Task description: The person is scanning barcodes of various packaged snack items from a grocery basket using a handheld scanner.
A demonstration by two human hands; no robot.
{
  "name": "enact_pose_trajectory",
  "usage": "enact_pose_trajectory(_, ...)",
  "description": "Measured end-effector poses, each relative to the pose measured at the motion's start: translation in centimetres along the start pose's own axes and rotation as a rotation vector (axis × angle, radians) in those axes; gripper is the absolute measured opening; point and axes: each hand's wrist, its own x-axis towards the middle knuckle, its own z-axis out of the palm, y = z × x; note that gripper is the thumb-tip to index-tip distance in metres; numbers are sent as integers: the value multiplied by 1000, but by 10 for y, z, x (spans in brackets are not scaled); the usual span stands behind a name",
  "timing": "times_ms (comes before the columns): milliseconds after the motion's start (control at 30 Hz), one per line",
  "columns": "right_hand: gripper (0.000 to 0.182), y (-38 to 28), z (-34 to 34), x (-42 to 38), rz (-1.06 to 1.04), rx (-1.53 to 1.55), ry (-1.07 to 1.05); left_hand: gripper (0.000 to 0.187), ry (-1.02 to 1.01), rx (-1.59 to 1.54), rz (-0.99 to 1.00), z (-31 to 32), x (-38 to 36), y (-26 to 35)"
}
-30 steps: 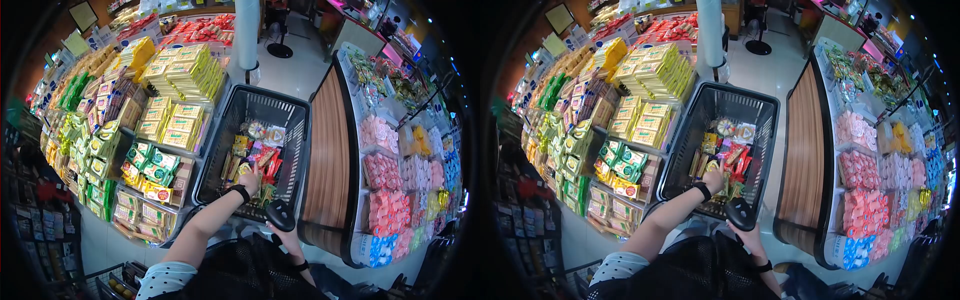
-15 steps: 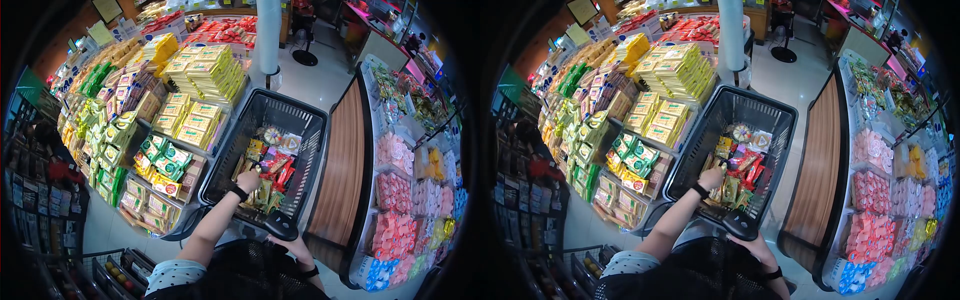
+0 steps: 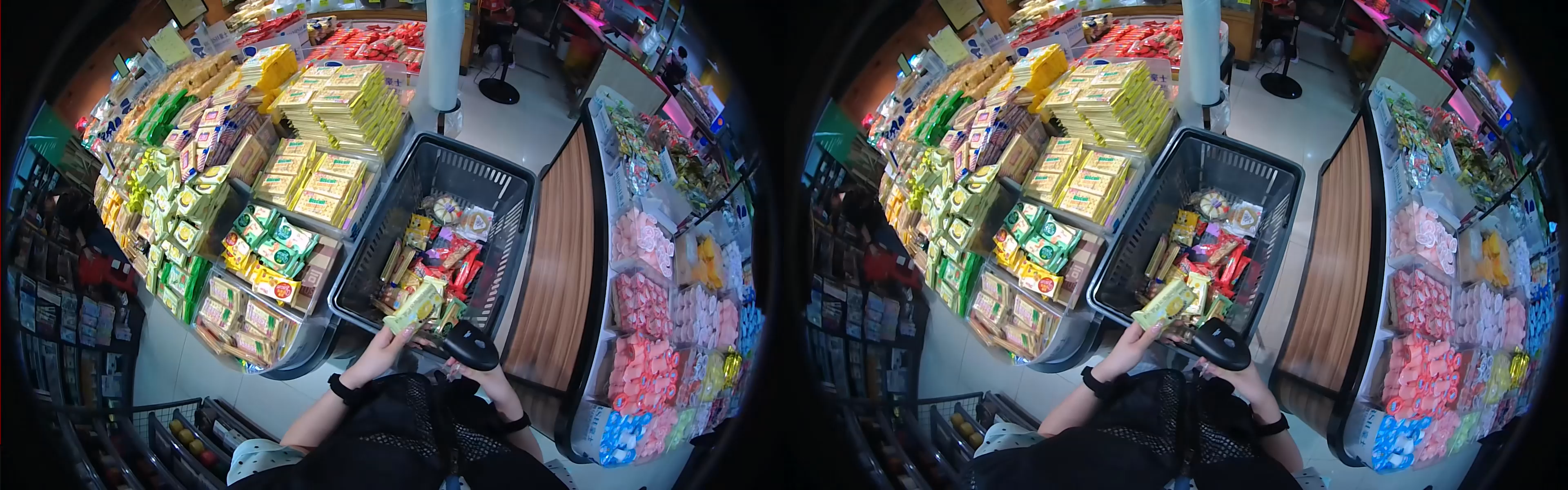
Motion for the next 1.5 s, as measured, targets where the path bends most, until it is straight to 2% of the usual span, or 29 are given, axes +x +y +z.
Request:
enact_pose_trajectory(33, 29, 4, -7, 2, 40, -57, 61, 36, 5, -2, 2, 0, -1, 1)
enact_pose_trajectory(100, 25, 11, -6, 4, 28, -36, 90, 35, 0, 227, 64, 0, -3, 0)
enact_pose_trajectory(167, 24, 23, -3, 2, 4, -70, 128, 34, -41, 248, 21, -6, -7, -11)
enact_pose_trajectory(233, 23, 19, 9, 6, -32, -116, 130, 34, 32, 236, 104, -10, -10, -1)
enact_pose_trajectory(300, 14, 12, 25, 2, -11, -33, 187, 38, 39, 277, 97, -26, -17, 16)
enact_pose_trajectory(367, 29, 18, 26, -8, -83, 1, 252, 43, 152, 555, 158, -48, -25, 32)
enact_pose_trajectory(400, 32, 20, 28, -9, -87, -8, 268, 47, 164, 571, 165, -57, -29, 40)
enact_pose_trajectory(433, 36, 21, 29, -9, -91, -18, 285, 49, 268, 688, 77, -77, -36, 67)
enact_pose_trajectory(500, 36, 20, 37, -9, -109, -17, 290, 53, 522, 1175, 547, -102, -41, 85)
enact_pose_trajectory(633, 35, 21, 46, -4, -113, -12, 385, 61, 1225, 1594, 379, -200, -70, 154)
enact_pose_trajectory(700, 34, 24, 49, -4, -127, -25, 370, 62, 1362, 1761, 308, -228, -81, 174)
enact_pose_trajectory(767, 32, 25, 53, -4, -184, -46, 399, 59, 1510, 1977, 235, -286, -94, 190)
enact_pose_trajectory(800, 31, 26, 55, -6, -213, -39, 396, 55, 1548, 2067, 31, -320, -95, 184)
enact_pose_trajectory(833, 31, 23, 61, -6, -215, -38, 397, 55, 1547, 2068, 35, -336, -95, 184)
enact_pose_trajectory(900, 30, 15, 71, -6, -230, 16, 459, 51, 1345, 1965, -416, -357, -94, 186)
enact_pose_trajectory(967, 30, 19, 71, -3, -224, 12, 462, 51, 1341, 1898, -427, -371, -93, 186)
enact_pose_trajectory(1033, 31, 19, 72, -3, -197, 31, 496, 53, 1347, 1793, -304, -367, -90, 189)
enact_pose_trajectory(1100, 31, 19, 73, -2, -199, 32, 505, 76, 1244, 1435, -244, -360, -89, 189)
enact_pose_trajectory(1167, 32, 19, 71, 1, -196, 35, 521, 83, 1213, 1293, -252, -350, -82, 189)
enact_pose_trajectory(1233, 32, 18, 65, 3, -132, 57, 502, 76, 1356, 1426, 15, -327, -73, 185)
enact_pose_trajectory(1267, 33, 20, 59, 7, -124, 86, 505, 64, 1434, 1506, 200, -310, -68, 185)
enact_pose_trajectory(1300, 34, 20, 53, 23, -122, 27, 487, 50, 1479, 1396, 535, -272, -61, 191)
enact_pose_trajectory(1367, 33, 24, 46, 14, -136, 83, 496, 44, 1395, 1319, 649, -243, -35, 179)
enact_pose_trajectory(1400, 30, 26, 40, 16, -153, 110, 485, 44, 1112, 1153, 737, -199, -19, 175)
enact_pose_trajectory(1467, 28, 18, 45, 17, -165, 145, 478, 39, 975, 1021, 733, -162, 10, 151)
enact_pose_trajectory(1500, 28, 24, 41, 24, -195, 141, 509, 32, 568, 974, 598, -117, 30, 138)
